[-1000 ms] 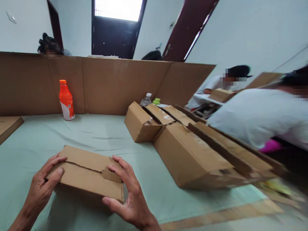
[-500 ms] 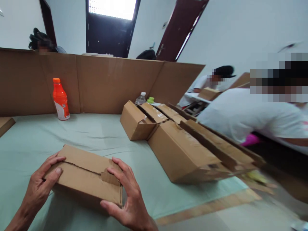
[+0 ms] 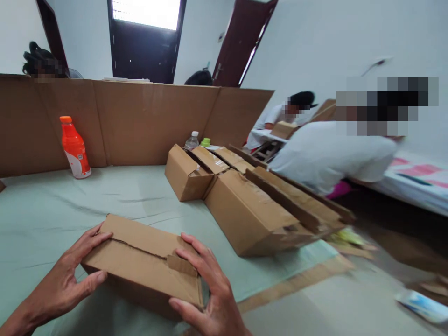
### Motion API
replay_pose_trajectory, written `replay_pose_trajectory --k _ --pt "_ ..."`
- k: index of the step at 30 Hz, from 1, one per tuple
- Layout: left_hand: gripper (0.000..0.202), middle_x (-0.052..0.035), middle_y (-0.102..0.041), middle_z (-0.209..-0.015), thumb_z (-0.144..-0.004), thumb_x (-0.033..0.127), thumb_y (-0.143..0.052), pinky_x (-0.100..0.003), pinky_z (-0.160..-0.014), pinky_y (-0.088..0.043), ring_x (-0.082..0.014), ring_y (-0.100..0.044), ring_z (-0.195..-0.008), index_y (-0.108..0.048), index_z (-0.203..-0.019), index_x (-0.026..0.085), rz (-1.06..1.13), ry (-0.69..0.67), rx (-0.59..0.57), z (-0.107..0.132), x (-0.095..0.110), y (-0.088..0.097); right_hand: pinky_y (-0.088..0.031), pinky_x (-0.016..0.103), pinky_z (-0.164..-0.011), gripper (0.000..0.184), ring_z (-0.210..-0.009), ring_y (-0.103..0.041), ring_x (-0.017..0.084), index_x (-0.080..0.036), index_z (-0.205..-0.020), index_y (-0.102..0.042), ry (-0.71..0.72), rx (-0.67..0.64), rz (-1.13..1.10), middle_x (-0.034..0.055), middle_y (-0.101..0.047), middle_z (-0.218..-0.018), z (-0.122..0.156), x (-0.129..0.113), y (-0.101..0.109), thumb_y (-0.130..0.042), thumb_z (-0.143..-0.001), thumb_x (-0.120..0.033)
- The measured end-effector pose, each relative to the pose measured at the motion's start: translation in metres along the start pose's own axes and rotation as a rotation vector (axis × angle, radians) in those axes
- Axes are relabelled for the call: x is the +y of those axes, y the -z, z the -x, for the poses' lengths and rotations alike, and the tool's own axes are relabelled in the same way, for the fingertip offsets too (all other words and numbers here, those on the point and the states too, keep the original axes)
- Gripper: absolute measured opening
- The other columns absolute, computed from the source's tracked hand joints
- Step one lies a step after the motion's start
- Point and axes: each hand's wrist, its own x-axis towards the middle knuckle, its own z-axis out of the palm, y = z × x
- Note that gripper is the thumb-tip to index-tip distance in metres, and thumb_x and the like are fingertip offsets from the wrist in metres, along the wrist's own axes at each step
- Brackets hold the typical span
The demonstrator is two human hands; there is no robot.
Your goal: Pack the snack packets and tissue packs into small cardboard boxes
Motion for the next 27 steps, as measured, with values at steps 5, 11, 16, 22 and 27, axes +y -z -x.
replay_pose_trajectory --k 5,11,16,22,27 --pt "0.053 -0.0152 -0.043 -0.161 -0.092 0.038 -0.062 -0.06 -0.116 -0.04 -0.0364 -0.043 -0.147 -0.058 -0.143 0.025 0.018 -0.074 -0.132 -0.032 0.015 -0.014 -0.056 0.041 -0.095 0.05 -0.126 -0.062 0.033 -0.022 -0.13 -0.06 -0.064 0.08 0.1 0.016 -0.058 -0.143 0.014 0.009 0.017 -0.061 -0.092 -0.054" --pt "0.05 -0.0099 -0.052 -0.155 -0.093 0.034 -0.059 -0.051 -0.122 -0.036 -0.0291 -0.047 -0.144 -0.058 -0.142 0.024 0.157 -0.232 -0.23 -0.097 0.03 -0.06 -0.053 0.046 -0.097 0.048 -0.124 -0.062 0.034 -0.023 -0.133 -0.058 -0.194 0.201 0.259 0.015 -0.058 -0.143 0.035 0.023 0.04 -0.063 -0.093 -0.048" --pt "0.051 -0.0098 -0.055 -0.151 -0.095 0.031 -0.055 -0.045 -0.122 -0.037 -0.0259 -0.051 -0.139 -0.053 -0.145 0.023 0.227 -0.271 -0.183 -0.137 0.04 -0.11 -0.045 0.056 -0.105 0.055 -0.131 -0.053 0.039 -0.023 -0.142 -0.052 -0.221 0.312 0.361 0.0167 -0.053 -0.147 0.054 0.03 0.048 -0.062 -0.093 -0.047" --pt "0.064 -0.0161 -0.035 -0.162 -0.098 0.028 -0.056 -0.058 -0.126 -0.022 -0.0334 -0.03 -0.152 -0.032 -0.157 0.02 0.228 -0.148 -0.028 -0.159 0.041 -0.163 -0.037 0.071 -0.107 0.069 -0.14 -0.042 0.048 -0.025 -0.155 -0.039 -0.208 0.373 0.471 0.0201 -0.044 -0.154 0.05 0.035 0.039 -0.064 -0.093 -0.044" --pt "0.062 -0.0152 -0.031 -0.164 -0.1 0.033 -0.063 -0.067 -0.12 -0.027 -0.0394 -0.03 -0.151 -0.037 -0.155 0.022 0.241 -0.137 -0.125 -0.155 0.043 -0.201 -0.035 0.076 -0.105 0.072 -0.142 -0.038 0.051 -0.021 -0.157 -0.035 -0.23 0.429 0.616 0.0243 -0.045 -0.153 0.029 0.053 0.03 -0.063 -0.095 -0.046"
